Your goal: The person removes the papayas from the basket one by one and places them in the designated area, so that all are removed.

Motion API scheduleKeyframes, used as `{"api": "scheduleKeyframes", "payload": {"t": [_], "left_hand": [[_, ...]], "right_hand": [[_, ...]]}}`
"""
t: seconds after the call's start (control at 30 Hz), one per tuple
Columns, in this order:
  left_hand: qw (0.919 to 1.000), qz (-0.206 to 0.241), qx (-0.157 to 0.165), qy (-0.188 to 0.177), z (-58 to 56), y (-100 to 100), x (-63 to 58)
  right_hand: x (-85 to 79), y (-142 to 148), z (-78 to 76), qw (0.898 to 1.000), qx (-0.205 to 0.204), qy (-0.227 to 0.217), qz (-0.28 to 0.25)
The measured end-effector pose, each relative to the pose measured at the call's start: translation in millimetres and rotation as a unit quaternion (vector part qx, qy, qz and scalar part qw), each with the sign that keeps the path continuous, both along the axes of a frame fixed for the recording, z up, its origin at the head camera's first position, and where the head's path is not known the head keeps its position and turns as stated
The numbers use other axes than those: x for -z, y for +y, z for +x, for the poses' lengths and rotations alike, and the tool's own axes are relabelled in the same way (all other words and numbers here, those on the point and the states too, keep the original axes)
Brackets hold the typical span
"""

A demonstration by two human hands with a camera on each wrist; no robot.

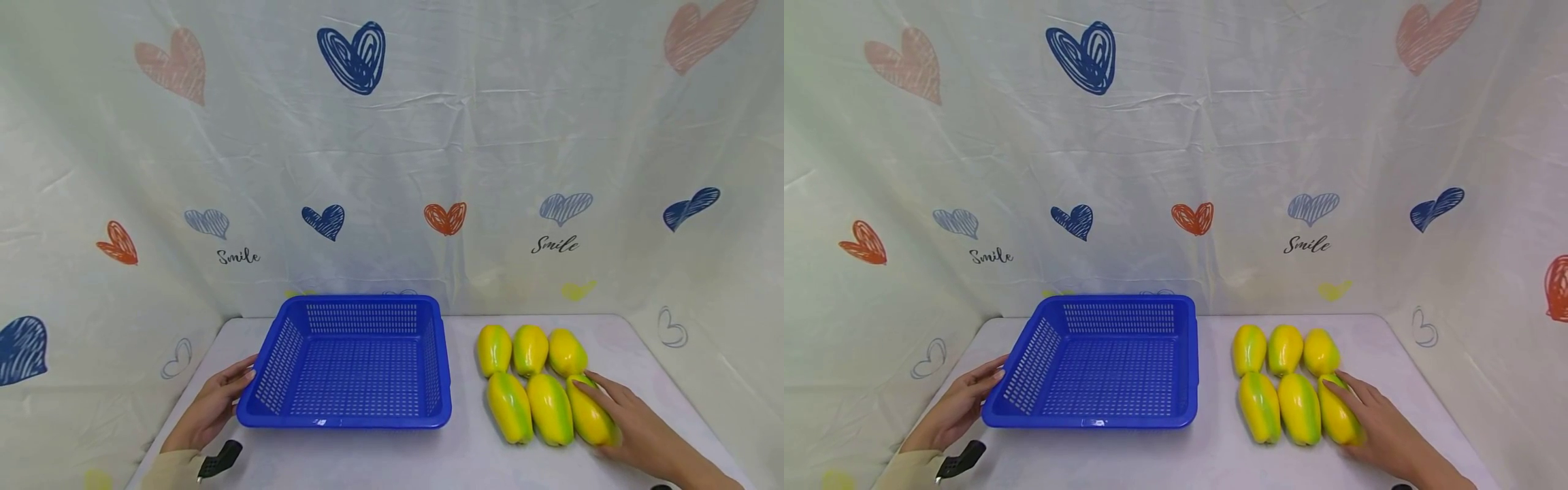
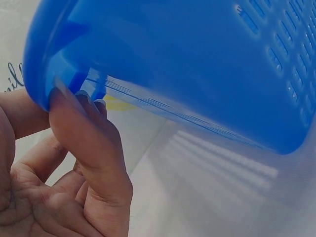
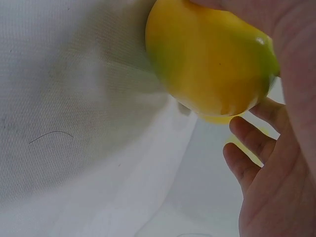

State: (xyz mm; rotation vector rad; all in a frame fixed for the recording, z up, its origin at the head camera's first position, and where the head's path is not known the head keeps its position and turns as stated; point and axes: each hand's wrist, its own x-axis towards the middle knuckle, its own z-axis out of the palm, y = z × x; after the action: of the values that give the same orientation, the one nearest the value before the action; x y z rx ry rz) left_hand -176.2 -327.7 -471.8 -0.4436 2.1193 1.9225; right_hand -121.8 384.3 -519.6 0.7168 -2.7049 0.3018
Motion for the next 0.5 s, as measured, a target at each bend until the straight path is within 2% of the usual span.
{"api": "scheduleKeyframes", "payload": {"t": [0.5], "left_hand": [[0.9999,-0.01,0.006,0.002,0.9,0.1,-1.2]], "right_hand": [[-4.5,0.4,2.7,1.0,0.004,-0.006,-0.005]]}}
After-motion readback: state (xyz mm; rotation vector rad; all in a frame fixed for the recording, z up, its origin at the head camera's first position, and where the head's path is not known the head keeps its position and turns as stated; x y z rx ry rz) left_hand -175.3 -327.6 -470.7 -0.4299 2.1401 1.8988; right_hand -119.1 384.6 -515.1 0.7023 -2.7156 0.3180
